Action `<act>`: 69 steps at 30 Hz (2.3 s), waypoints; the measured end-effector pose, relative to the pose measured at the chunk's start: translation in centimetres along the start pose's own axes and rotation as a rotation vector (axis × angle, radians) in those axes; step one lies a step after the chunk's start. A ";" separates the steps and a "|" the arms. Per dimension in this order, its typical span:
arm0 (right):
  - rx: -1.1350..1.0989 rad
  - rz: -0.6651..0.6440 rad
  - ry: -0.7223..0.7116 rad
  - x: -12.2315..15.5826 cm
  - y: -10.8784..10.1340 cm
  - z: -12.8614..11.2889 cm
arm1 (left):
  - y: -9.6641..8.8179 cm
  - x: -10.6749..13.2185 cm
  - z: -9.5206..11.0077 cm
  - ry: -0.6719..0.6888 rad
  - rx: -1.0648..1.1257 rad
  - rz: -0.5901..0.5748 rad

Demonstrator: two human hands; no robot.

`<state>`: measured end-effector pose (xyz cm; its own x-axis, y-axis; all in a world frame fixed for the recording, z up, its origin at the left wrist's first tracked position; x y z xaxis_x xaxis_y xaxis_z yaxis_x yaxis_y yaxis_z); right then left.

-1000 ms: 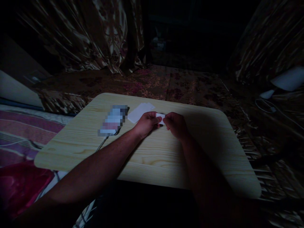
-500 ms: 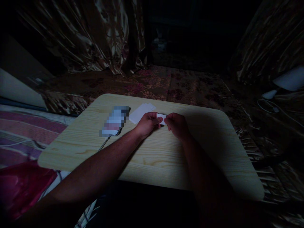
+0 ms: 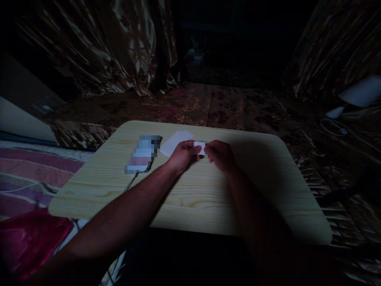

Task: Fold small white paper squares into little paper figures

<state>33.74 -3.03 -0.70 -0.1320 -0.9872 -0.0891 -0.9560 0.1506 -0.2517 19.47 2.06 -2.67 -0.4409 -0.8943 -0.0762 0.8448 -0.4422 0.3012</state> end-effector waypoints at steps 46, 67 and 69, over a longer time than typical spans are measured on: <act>-0.198 -0.026 -0.048 -0.5 0.5 0.2 | -0.2 0.0 0.9 -0.114 0.058 -0.062; -0.026 -0.204 -0.027 0.2 -1.8 -1.5 | 0.4 0.5 1.2 -0.179 0.017 -0.163; -0.051 -0.218 -0.031 0.2 -1.8 -1.5 | 0.4 0.6 1.1 -0.174 0.012 -0.171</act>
<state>35.04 -3.59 1.15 0.0865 -0.9939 -0.0677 -0.9731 -0.0698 -0.2195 19.24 1.45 -1.49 -0.6236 -0.7808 0.0380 0.7503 -0.5842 0.3095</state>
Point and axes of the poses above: each hand's wrist, its own x-axis away from the middle knuckle, its own y-axis out of the palm, z = x × y, the point moved 3 cm from there along -x, towards the middle knuckle, and after that the axes turned 5 degrees about y, right-handed, at the moved point
